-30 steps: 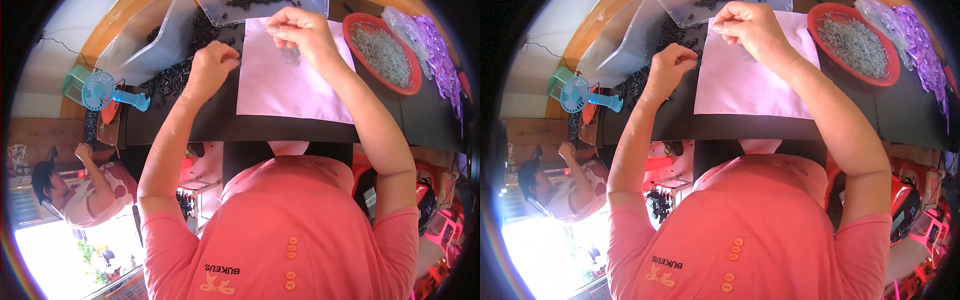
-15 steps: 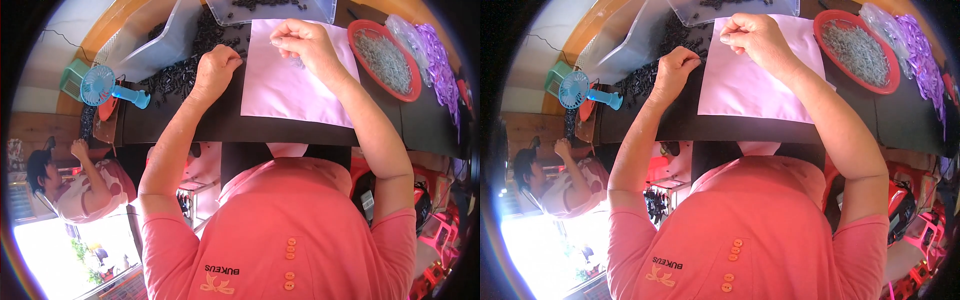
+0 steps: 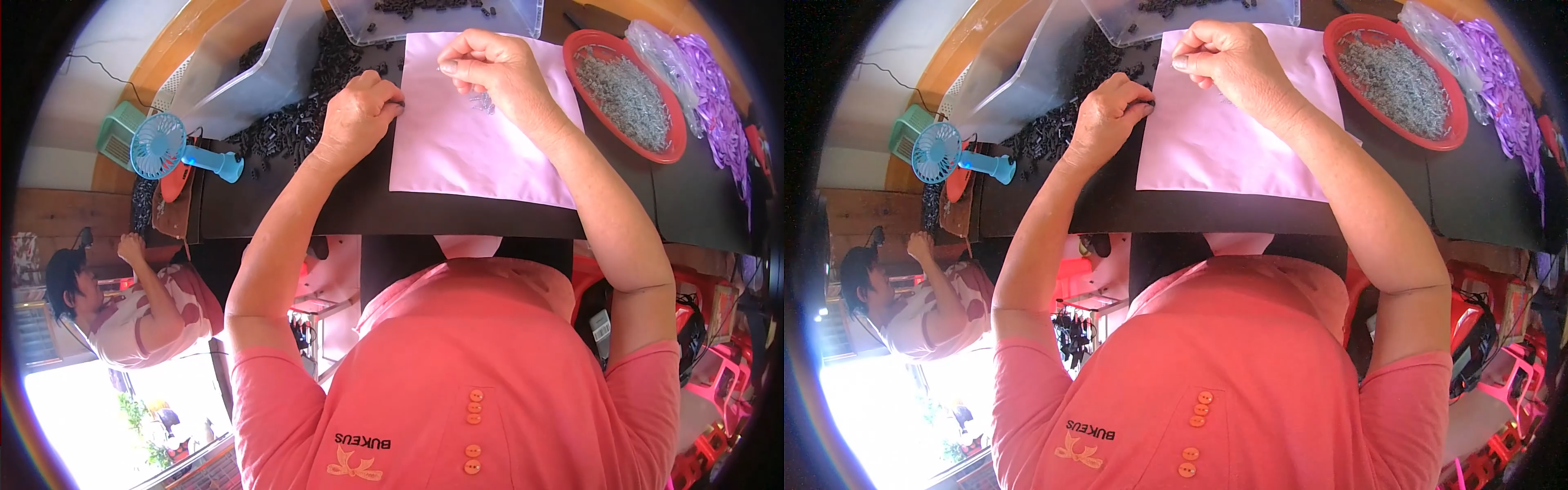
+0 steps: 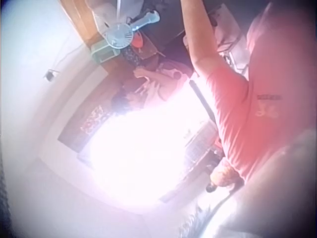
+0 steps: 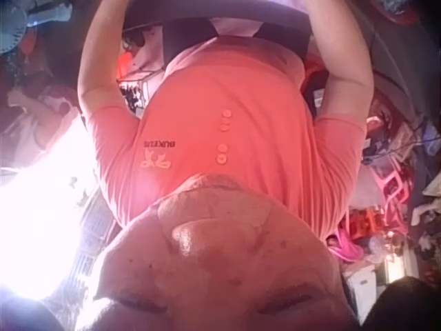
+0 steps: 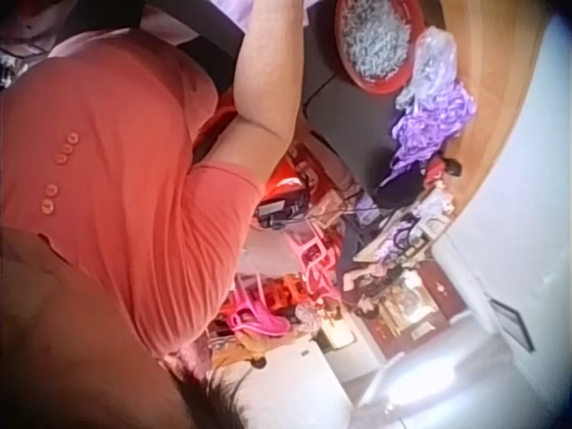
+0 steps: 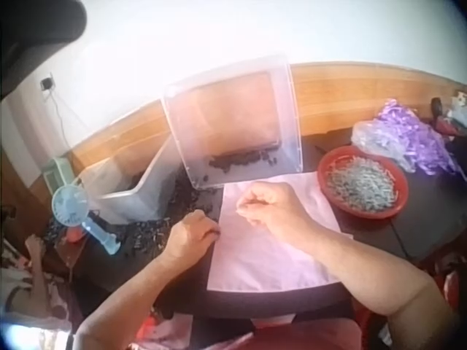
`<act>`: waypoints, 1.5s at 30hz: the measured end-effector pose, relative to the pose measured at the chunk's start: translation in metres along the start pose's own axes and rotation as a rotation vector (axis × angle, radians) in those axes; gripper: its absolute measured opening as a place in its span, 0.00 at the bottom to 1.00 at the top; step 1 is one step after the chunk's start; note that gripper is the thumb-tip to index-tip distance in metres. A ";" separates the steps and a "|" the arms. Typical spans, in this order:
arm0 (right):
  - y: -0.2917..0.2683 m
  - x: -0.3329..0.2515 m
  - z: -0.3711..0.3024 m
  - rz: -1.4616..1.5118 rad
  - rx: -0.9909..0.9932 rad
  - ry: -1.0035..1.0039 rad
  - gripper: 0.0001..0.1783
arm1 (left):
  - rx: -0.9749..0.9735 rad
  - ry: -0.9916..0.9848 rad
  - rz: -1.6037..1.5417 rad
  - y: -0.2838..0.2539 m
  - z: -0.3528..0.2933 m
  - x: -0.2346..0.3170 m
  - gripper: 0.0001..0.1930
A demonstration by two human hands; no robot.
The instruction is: The person assembles small components by inserting metal pins into black plastic pieces by hand.
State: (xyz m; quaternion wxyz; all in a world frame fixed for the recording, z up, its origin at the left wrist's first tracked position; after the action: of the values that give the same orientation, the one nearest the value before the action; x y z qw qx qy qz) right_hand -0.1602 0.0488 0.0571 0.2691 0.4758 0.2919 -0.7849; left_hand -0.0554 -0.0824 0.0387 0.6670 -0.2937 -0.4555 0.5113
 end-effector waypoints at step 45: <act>-0.009 -0.005 0.004 -0.045 0.048 -0.060 0.02 | 0.210 -0.388 -1.179 0.015 0.028 0.021 0.17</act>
State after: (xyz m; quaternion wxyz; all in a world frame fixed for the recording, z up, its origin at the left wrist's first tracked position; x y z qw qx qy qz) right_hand -0.1672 0.0529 0.0646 0.2486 0.4516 0.2753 -0.8115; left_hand -0.0851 -0.0597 0.0442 0.7671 0.1720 -0.6011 0.1435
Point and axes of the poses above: each hand's wrist, its own z-axis towards the middle knuckle, its own y-axis out of the palm, x = y × z, the point moved 9 cm from there along z, towards the middle knuckle, and after that the axes turned 2 degrees about -z, right-handed, at the moved point
